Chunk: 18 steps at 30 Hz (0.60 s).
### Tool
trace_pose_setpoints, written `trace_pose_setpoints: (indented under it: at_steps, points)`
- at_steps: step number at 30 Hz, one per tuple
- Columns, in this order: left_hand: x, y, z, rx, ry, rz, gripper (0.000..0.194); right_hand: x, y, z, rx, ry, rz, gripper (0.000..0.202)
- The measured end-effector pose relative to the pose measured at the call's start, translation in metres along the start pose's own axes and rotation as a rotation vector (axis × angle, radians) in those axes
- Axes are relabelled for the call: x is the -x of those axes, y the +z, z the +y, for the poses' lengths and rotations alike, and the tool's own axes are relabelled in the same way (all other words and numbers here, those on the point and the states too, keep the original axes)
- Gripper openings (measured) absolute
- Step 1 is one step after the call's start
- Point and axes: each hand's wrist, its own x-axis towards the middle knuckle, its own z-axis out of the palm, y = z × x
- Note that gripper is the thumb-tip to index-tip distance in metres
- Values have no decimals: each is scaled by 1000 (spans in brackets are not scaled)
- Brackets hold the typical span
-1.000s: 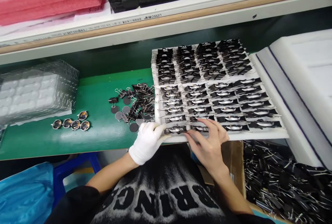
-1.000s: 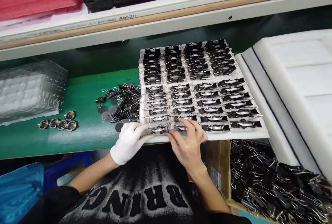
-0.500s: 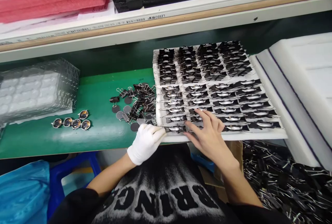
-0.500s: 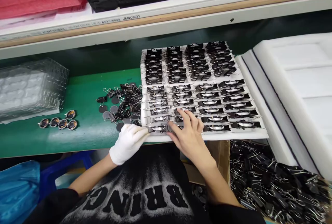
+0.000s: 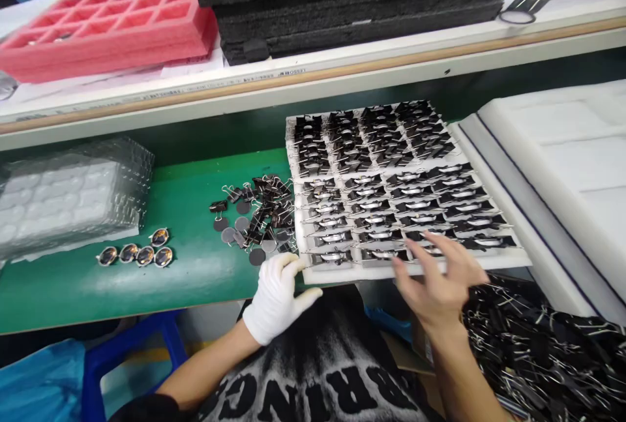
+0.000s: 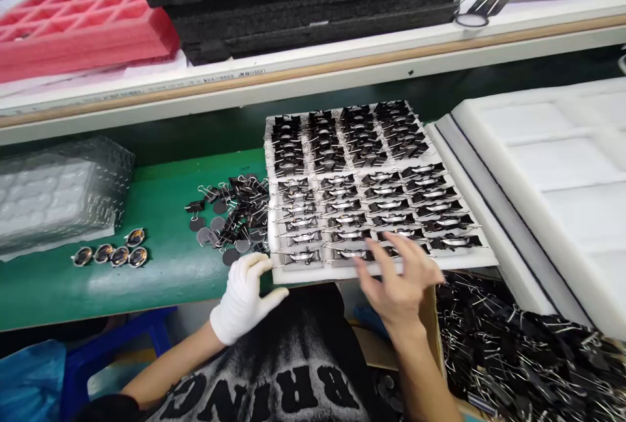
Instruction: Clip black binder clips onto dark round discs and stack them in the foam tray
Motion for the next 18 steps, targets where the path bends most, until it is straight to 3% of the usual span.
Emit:
trace_pose_setpoints:
  at_steps: [4,7,9,12,15,16,18]
  points:
    - [6,4,0,-45,49,87,65,10,1,33,135,214,335,30]
    - [-18,-12,-22,-155,76,158,58,21,5,27,128,69,352,28]
    - [-51,-30,-43,-237,46,94,55,31,13,2,1,-100,253,17]
    - [-113,-50,-72,-287,65,-125,53,44,26,-60,-378,-317,89,16]
    - [-166,-50,-92,-259,148,-332,53,47,33,-128,-663,-546,-31,27]
    - [-177,-46,-97,-219,157,-415,52,46,34,-148,-684,-553,-100,30]
    - [-191,-38,-104,-158,150,-545,42,42,37,-183,-596,-414,-279,43]
